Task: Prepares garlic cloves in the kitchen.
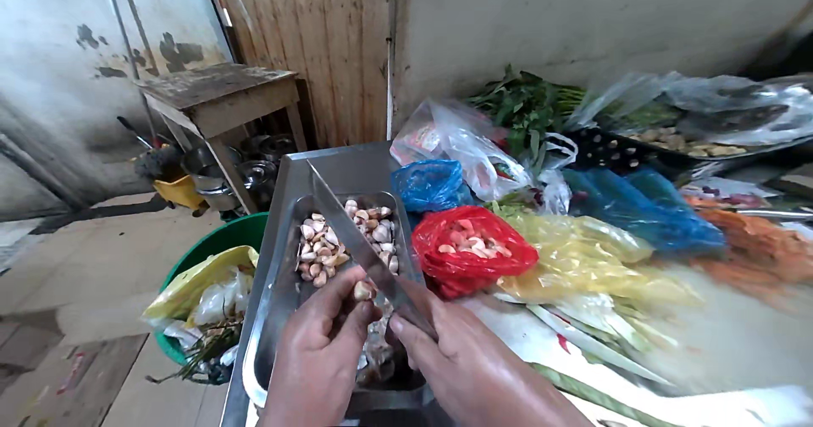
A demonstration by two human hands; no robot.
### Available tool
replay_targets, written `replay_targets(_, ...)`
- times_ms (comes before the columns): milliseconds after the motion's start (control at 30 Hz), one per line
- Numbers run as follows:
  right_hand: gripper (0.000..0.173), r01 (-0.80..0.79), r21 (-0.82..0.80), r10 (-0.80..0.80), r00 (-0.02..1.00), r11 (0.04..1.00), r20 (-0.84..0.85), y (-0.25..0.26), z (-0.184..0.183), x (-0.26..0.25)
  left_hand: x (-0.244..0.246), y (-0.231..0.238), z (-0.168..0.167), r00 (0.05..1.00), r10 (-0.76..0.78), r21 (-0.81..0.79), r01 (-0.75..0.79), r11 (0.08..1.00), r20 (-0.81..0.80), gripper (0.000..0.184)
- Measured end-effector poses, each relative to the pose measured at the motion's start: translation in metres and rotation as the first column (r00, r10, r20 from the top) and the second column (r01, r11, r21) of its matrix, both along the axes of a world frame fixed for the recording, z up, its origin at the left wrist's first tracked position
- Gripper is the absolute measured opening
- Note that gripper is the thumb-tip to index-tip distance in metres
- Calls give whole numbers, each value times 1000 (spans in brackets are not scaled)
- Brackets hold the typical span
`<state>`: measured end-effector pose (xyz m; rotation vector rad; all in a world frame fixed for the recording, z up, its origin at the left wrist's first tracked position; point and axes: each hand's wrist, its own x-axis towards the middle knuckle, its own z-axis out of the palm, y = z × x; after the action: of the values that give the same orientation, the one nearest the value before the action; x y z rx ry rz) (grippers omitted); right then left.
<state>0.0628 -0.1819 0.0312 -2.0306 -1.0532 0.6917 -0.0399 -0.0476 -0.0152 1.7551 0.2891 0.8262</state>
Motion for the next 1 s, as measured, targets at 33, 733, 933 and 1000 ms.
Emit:
replay_targets(33, 41, 10, 12, -10, 1000, 1000, 11, 0, -1, -1, -1, 1, -1, 1000, 0, 32, 0, 1000, 5, 24)
replay_targets(733, 43, -32, 270, -152, 761, 962, 631, 13, -32, -11, 3, 9, -9, 890, 367, 784, -425, 453, 270, 18)
replay_targets(933, 41, 57, 182, -152, 813, 982, 562, 15, -27, 2, -3, 9, -11, 964, 154, 559, -252, 790, 218, 16)
replay_targets(1000, 40, 124, 93, -155, 839, 988, 522, 14, -25, 10, -9, 7, -6, 975, 105, 440, -184, 879, 197, 19)
